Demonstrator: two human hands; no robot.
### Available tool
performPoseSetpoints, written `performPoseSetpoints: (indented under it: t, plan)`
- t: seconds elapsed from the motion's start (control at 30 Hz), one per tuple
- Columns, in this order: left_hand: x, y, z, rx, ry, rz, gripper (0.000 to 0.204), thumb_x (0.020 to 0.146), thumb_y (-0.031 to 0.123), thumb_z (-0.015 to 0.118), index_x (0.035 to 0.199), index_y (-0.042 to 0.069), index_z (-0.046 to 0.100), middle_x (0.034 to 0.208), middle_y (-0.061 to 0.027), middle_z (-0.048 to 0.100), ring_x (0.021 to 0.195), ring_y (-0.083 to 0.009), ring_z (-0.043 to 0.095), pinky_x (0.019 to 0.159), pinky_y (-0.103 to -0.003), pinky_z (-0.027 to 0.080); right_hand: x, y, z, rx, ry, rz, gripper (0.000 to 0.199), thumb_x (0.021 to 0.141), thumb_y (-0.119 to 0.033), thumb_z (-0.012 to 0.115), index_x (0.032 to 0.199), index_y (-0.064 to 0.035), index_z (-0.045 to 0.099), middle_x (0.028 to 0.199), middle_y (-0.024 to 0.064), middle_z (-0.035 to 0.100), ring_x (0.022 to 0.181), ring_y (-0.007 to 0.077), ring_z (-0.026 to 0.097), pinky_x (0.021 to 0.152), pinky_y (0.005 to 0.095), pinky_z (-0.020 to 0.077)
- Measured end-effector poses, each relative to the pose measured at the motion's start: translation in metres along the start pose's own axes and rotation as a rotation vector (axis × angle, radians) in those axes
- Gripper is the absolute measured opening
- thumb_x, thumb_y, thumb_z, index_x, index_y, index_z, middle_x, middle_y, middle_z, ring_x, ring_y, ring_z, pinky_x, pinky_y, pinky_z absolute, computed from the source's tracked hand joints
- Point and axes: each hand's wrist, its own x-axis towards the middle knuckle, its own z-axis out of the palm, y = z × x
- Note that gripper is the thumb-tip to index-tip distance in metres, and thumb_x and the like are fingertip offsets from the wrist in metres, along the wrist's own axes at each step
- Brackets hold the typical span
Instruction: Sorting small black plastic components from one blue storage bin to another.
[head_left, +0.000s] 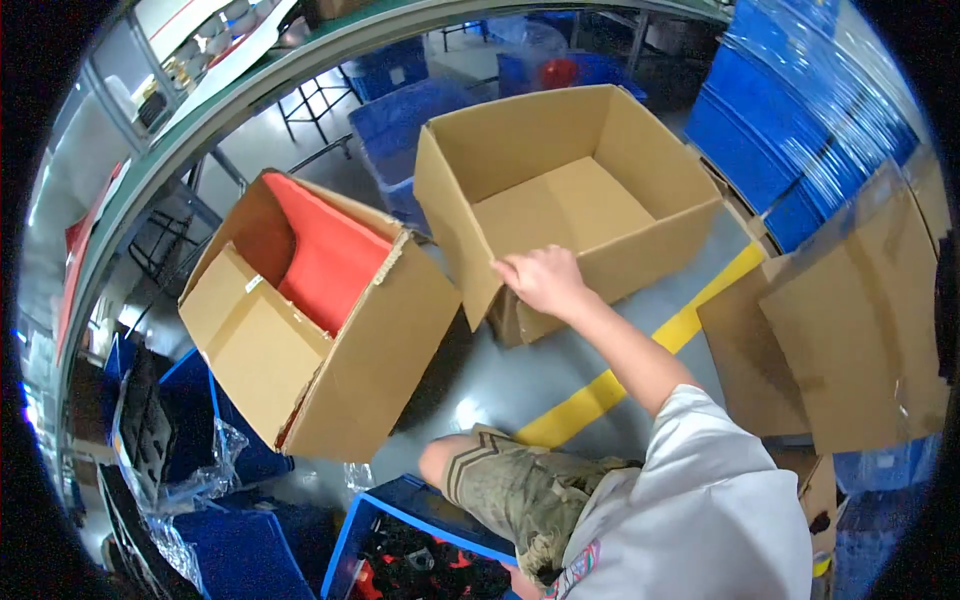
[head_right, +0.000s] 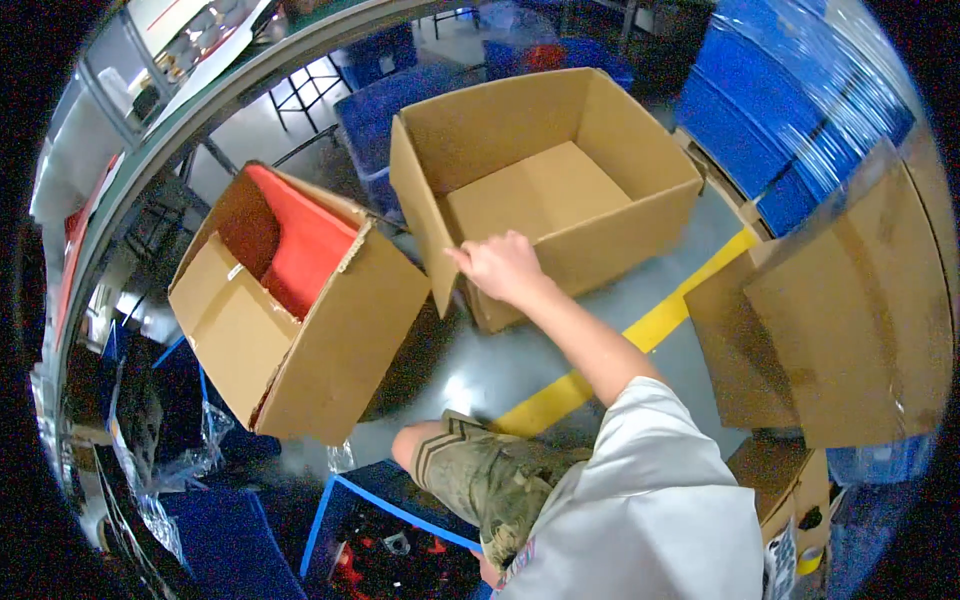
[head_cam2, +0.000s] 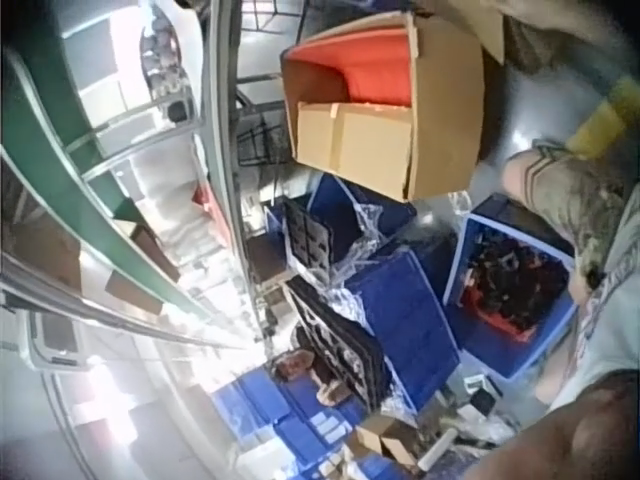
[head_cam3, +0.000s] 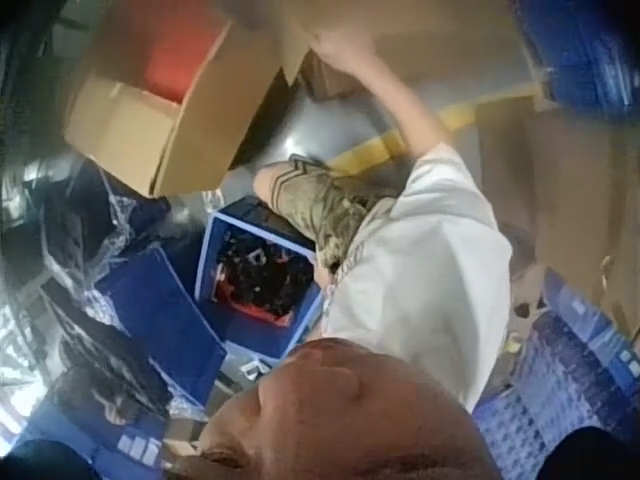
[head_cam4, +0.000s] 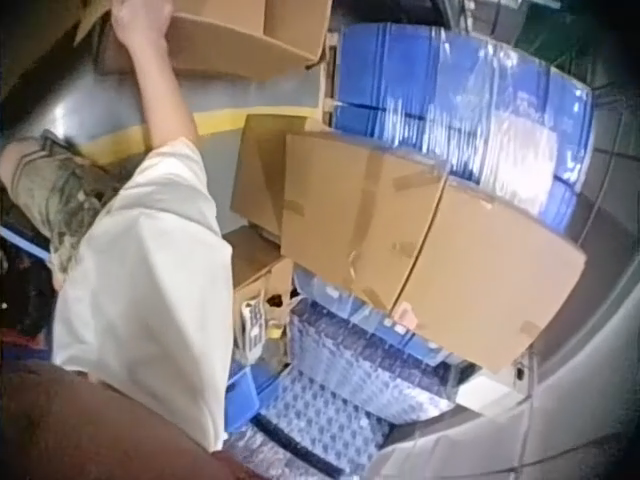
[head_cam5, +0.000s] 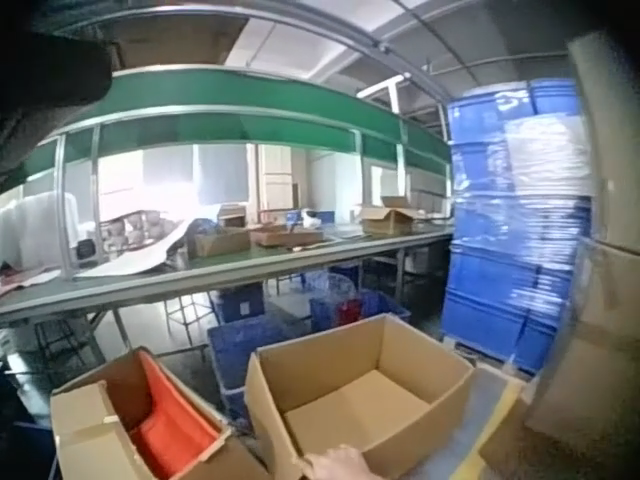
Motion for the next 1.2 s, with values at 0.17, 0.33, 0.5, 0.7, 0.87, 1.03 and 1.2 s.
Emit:
performPoseSetpoints:
  t: [0.17, 0.33, 0.5, 0.7, 0.87, 1.03, 1.2]
  plan:
    - [-0.006, -0.008, 0.025, -0.016, 0.03, 0.026, 0.05, 0.084, 0.04, 0.048, 0.12, 0.006, 0.044, 0.089, -0.0186, 0.062, 0.083, -0.0359, 0.058, 0.072, -0.044, 0.046, -0.048, -0.005, -0.026, 0.03, -0.247, -0.097, 0.043, 0.085, -0.047, 0.048, 0.082, -0.0055, 0.058, 0.067, 0.0163, 0.062, 0.068, 0.034, 0.062, 0.07, 0.0445, 0.0466]
    - [-0.009, -0.027, 0.048, -0.023, 0.048, 0.026, 0.052, 0.084, 0.041, 0.047, 0.123, 0.006, 0.041, 0.087, -0.0188, 0.062, 0.081, -0.0361, 0.058, 0.071, -0.044, 0.046, -0.092, -0.004, -0.047, -0.057, -0.429, -0.189, 0.041, 0.08, -0.045, 0.056, 0.08, -0.0042, 0.057, 0.063, 0.0141, 0.061, 0.066, 0.0323, 0.062, 0.072, 0.0415, 0.0462]
    - [-0.038, -0.048, 0.072, 0.006, 0.025, 0.0, 0.055, 0.085, 0.042, 0.045, 0.126, 0.006, 0.039, 0.086, -0.0191, 0.062, 0.079, -0.0364, 0.058, 0.069, -0.044, 0.046, -0.1, 0.009, -0.07, 0.139, -0.733, -0.277, 0.045, 0.077, -0.047, 0.058, 0.086, -0.0032, 0.059, 0.074, 0.0165, 0.063, 0.073, 0.0333, 0.062, 0.071, 0.0436, 0.0474]
    - [-0.041, -0.077, 0.087, 0.024, 0.074, -0.022, 0.057, 0.086, 0.043, 0.043, 0.129, 0.006, 0.035, 0.083, -0.0193, 0.062, 0.076, -0.0366, 0.058, 0.067, -0.044, 0.046, -0.087, 0.017, -0.081, 0.161, -0.81, -0.273, 0.053, 0.075, -0.051, 0.059, 0.094, -0.0028, 0.058, 0.09, 0.0183, 0.064, 0.086, 0.034, 0.062, 0.075, 0.0453, 0.0484]
    - [-0.043, -0.097, 0.132, -0.02, 0.1, -0.051, 0.06, 0.087, 0.044, 0.042, 0.133, 0.007, 0.032, 0.081, -0.0195, 0.062, 0.074, -0.0368, 0.058, 0.066, -0.044, 0.046, -0.11, 0.01, -0.085, 0.08, -0.825, -0.261, 0.044, 0.076, -0.041, 0.06, 0.092, -0.0004, 0.056, 0.089, 0.0157, 0.061, 0.089, 0.0318, 0.06, 0.074, 0.0405, 0.049]
    - [-0.096, -0.132, 0.181, -0.029, 0.025, -0.094, 0.062, 0.088, 0.045, 0.041, 0.136, 0.007, 0.03, 0.08, -0.0197, 0.062, 0.072, -0.0371, 0.058, 0.064, -0.044, 0.046, -0.147, 0.009, -0.064, 0.123, -0.396, -0.296, 0.032, 0.07, -0.033, 0.064, 0.08, -0.0035, 0.055, 0.073, 0.0114, 0.059, 0.075, 0.0275, 0.06, 0.066, 0.0369, 0.0488]
    - [-0.111, -0.169, 0.205, 0.075, -0.093, -0.155, 0.072, 0.083, 0.051, 0.044, 0.138, 0.008, 0.027, 0.079, -0.0175, 0.062, 0.072, -0.0344, 0.06, 0.063, -0.042, 0.049, -0.117, 0.011, -0.057, 0.139, -0.202, -0.311, 0.028, 0.063, -0.03, 0.067, 0.071, -0.0067, 0.055, 0.066, 0.0073, 0.055, 0.067, 0.023, 0.058, 0.062, 0.0333, 0.046]
